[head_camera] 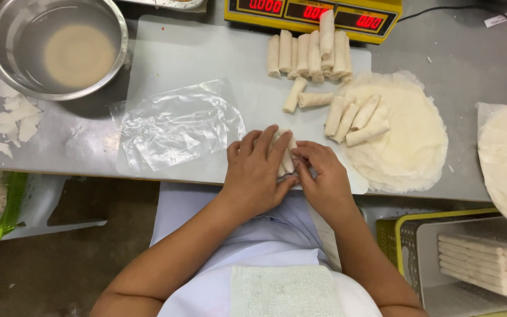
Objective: The person packs several prepared spring rolls into a plastic bag by hand and then prepares a new spring roll by placing filling on a wrapper with a fork and rolling it up.
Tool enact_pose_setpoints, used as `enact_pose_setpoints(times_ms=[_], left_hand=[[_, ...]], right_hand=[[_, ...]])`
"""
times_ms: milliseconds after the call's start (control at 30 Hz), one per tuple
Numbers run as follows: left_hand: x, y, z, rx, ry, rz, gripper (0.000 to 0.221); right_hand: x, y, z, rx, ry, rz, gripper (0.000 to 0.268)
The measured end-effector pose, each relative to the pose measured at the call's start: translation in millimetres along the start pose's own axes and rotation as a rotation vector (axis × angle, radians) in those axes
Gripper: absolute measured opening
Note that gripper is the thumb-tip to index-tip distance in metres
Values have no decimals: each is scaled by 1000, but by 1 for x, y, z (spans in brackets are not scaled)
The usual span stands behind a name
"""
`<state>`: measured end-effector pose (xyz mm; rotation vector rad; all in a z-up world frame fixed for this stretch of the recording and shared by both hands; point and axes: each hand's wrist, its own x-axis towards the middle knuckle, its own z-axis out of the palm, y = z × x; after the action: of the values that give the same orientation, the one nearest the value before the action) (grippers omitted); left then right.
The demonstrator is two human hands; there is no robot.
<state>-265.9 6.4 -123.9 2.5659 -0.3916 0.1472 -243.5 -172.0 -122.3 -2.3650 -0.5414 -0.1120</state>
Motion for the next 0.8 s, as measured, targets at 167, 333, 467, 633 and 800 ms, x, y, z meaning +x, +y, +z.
enact_pose_setpoints(times_ms=[167,333,467,633,800], left_hand=[[6,3,2,9,-61,-4,67],[1,5,0,29,-66,2,70],[-10,-8,-2,-3,197,81,81],[-34,-25,-20,-160,239,87,68],[-42,-34,-32,-169,141,116,64]], right_hand=[[24,13,-10,-206,-16,-1,24],[75,36,3,-684,135,-137,42],[80,36,-14,-386,338,-271,20],[13,41,-7,202,384,-121,33],[-15,30,-4,-218,190,-149,30]])
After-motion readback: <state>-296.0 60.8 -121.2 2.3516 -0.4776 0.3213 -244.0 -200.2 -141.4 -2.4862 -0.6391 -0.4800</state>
